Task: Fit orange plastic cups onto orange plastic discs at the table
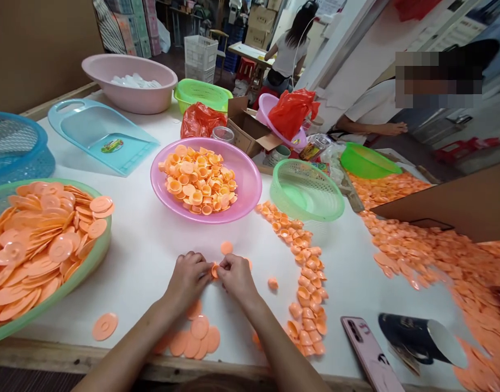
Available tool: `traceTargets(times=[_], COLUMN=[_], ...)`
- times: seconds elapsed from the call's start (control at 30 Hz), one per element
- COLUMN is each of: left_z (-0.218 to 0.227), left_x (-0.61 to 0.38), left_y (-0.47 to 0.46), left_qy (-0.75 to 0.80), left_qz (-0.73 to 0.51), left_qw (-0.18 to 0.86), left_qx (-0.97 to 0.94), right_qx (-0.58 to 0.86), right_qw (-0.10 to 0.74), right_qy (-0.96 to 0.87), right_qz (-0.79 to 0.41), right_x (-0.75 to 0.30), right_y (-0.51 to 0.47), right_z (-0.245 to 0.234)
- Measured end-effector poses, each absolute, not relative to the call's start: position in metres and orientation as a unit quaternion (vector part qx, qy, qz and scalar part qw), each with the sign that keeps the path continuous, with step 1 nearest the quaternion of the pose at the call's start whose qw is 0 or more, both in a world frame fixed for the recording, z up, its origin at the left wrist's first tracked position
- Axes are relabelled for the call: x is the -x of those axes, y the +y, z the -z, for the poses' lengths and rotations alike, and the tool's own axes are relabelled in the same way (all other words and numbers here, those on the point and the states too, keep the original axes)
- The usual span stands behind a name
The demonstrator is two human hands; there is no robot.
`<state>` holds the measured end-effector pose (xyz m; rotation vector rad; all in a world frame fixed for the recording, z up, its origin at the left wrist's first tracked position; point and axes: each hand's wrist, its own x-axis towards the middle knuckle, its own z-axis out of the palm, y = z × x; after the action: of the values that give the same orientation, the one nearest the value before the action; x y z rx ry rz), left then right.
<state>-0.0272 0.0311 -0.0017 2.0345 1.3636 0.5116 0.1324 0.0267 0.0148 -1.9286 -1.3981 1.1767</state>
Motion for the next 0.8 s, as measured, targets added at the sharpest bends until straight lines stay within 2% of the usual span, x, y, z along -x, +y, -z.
traceTargets(times=[0.2, 0.33, 0.47, 0.57, 0.67, 0.73, 0.8], left_z=[-0.013, -0.011, -0.008, -0.006, -0.014, -0.031, -0.059], left_x=[0.015, 0.000, -0.004, -0.003, -0.001, -0.001, 0.001], left_y=[0.040, 0.037, 0.026, 0.021, 0.021, 0.028, 0.045], left_qy=[0.574, 0.630, 0.627, 0.619, 0.610, 0.597, 0.580], left_qz=[-0.207, -0.226, -0.266, -0.284, -0.266, -0.264, -0.306], left_qw=[0.494, 0.506, 0.571, 0.569, 0.560, 0.552, 0.517], left_qx=[-0.620, -0.543, -0.459, -0.461, -0.494, -0.519, -0.550], right_qx=[0.697, 0.692, 0.687, 0.686, 0.657, 0.643, 0.663], right_qw=[0.236, 0.256, 0.313, 0.325, 0.301, 0.300, 0.321], right_qy=[-0.565, -0.555, -0.524, -0.513, -0.531, -0.536, -0.545], right_qz=[-0.373, -0.383, -0.395, -0.402, -0.443, -0.457, -0.400], right_x=[-0.134, -0.132, -0.126, -0.123, -0.135, -0.157, -0.187], right_y=[0.028, 0.022, 0.015, 0.016, 0.019, 0.014, 0.003], right_z=[-0.016, -0.010, 0.003, 0.004, -0.010, -0.024, -0.037])
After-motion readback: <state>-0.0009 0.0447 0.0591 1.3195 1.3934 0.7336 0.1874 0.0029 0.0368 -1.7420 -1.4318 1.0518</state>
